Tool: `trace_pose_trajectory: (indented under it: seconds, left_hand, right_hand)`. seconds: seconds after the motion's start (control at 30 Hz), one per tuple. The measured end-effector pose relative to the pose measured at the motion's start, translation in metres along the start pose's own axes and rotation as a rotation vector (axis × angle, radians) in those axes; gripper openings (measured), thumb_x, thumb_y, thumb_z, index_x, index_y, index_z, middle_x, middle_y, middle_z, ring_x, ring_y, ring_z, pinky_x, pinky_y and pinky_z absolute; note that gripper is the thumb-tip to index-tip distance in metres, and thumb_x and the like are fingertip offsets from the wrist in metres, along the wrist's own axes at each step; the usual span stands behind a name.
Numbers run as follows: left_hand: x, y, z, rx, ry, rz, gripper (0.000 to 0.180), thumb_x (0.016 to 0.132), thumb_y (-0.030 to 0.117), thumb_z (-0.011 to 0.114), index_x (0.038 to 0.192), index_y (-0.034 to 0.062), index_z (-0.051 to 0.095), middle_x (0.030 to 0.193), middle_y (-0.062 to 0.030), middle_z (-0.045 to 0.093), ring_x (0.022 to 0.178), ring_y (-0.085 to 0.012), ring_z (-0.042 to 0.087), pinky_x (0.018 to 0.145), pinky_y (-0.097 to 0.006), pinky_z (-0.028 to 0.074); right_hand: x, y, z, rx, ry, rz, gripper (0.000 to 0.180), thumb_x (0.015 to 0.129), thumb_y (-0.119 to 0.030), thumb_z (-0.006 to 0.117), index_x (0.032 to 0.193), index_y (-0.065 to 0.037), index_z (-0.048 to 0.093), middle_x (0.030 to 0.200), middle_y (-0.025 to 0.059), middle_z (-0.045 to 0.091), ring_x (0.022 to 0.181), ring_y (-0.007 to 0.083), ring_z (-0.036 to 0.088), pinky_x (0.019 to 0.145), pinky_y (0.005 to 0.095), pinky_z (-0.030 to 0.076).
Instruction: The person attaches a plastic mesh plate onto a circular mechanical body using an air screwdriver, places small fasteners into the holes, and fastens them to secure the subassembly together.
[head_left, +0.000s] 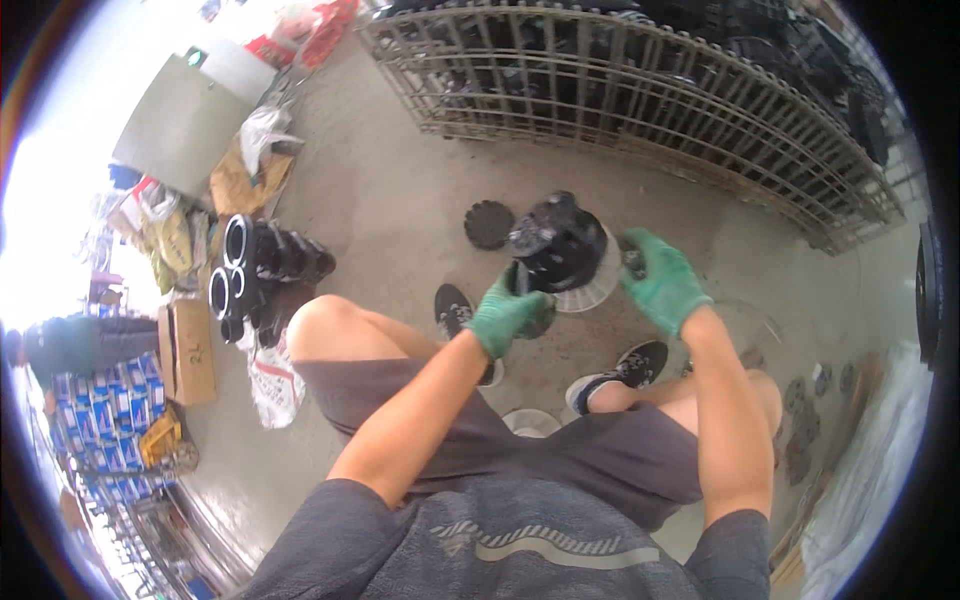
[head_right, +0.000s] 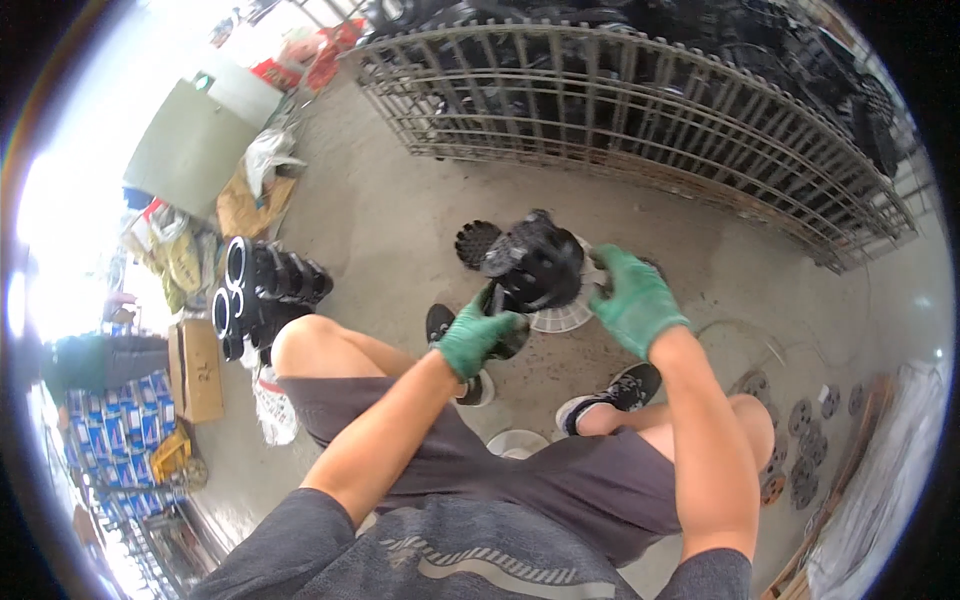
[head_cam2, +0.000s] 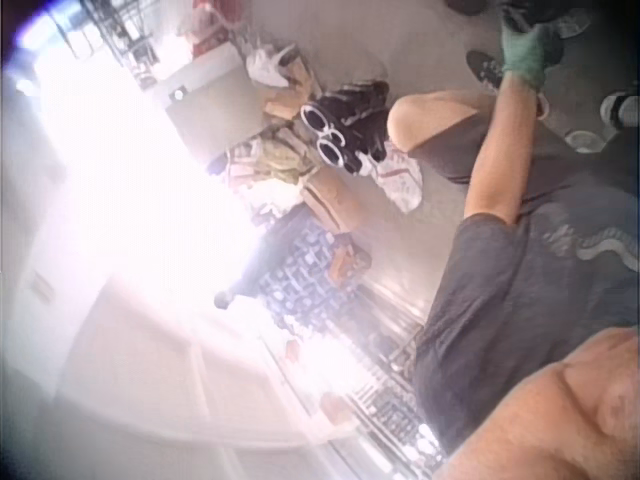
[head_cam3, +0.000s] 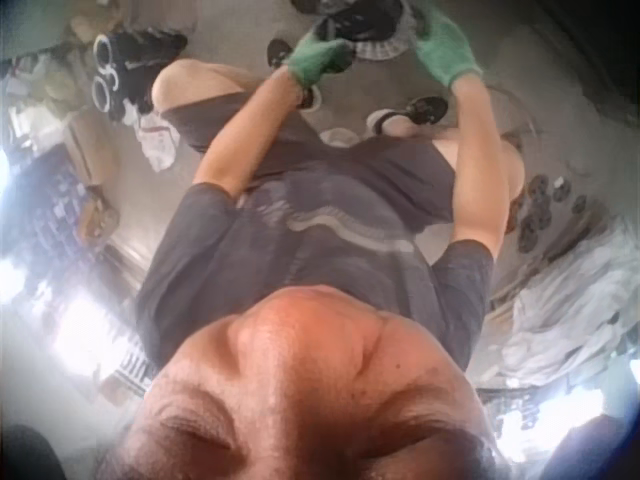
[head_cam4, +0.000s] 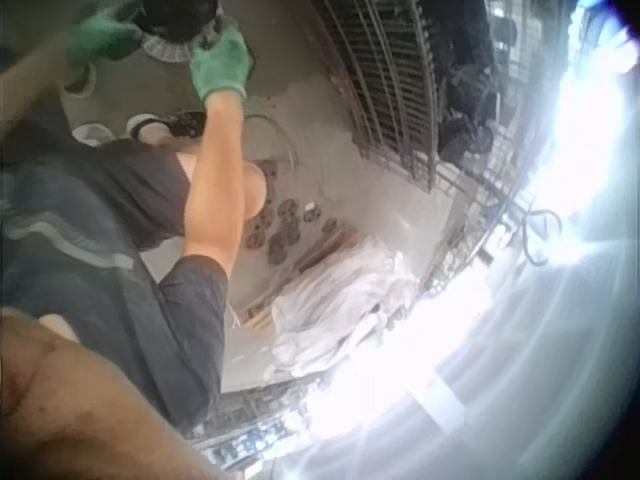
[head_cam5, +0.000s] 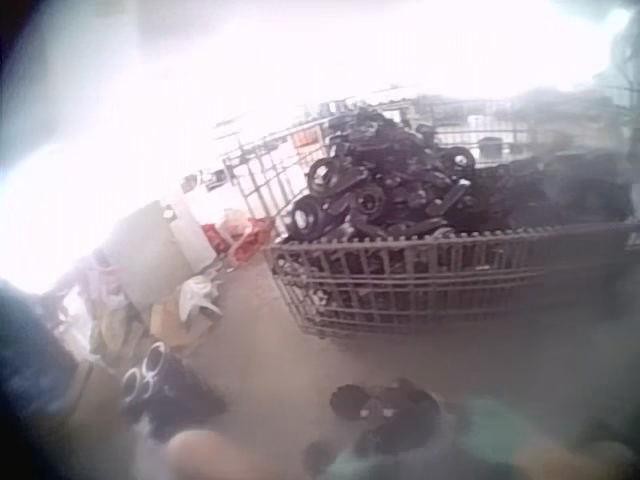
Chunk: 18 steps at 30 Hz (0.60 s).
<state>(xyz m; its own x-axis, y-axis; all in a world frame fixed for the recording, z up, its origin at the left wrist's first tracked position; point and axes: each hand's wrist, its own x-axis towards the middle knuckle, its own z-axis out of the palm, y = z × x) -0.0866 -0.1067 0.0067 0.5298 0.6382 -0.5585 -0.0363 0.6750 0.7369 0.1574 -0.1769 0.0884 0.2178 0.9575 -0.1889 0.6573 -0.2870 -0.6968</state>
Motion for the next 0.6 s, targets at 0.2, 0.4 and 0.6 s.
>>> trace_pose_trajectory:
  seconds: [0.2, 0.4, 0.6]
  left_hand:
    - [-0.027, 0.020, -0.012, -0.500, -0.546, -0.375, 0.069, 0.095, 0.051, 0.055, 0.145, 0.0046, 0.049, 0.127, -0.0139, 0.066, 0.109, -0.0295, 0.065, 0.084, -0.044, 0.053]
    - [-0.059, 0.077, 0.026, -0.295, -0.648, -0.365, 0.079, 0.086, 0.055, 0.067, 0.142, 0.0015, 0.051, 0.129, -0.0213, 0.064, 0.093, -0.0335, 0.071, 0.077, -0.039, 0.058]
    - [-0.063, 0.101, 0.044, 1.134, -0.142, 0.447, 0.065, 0.082, 0.038, 0.081, 0.127, -0.0023, 0.058, 0.128, -0.0216, 0.059, 0.106, -0.0395, 0.065, 0.088, -0.041, 0.054]
  right_hand:
    - [0.024, 0.010, 0.011, 0.406, -0.095, 0.042, 0.065, 0.093, -0.029, 0.071, 0.146, -0.003, 0.045, 0.134, 0.0213, 0.062, 0.117, 0.0310, 0.065, 0.095, 0.0403, 0.054]
    - [0.023, -0.011, 0.021, 1.100, -0.201, 0.224, 0.038, 0.095, -0.025, 0.063, 0.122, 0.002, 0.061, 0.103, 0.0101, 0.068, 0.082, 0.0176, 0.065, 0.073, 0.0325, 0.056]
    - [0.022, 0.003, 0.046, 1.266, 0.028, 0.574, 0.036, 0.095, -0.019, 0.062, 0.126, -0.001, 0.056, 0.104, 0.0118, 0.069, 0.082, 0.0248, 0.070, 0.072, 0.0390, 0.061]
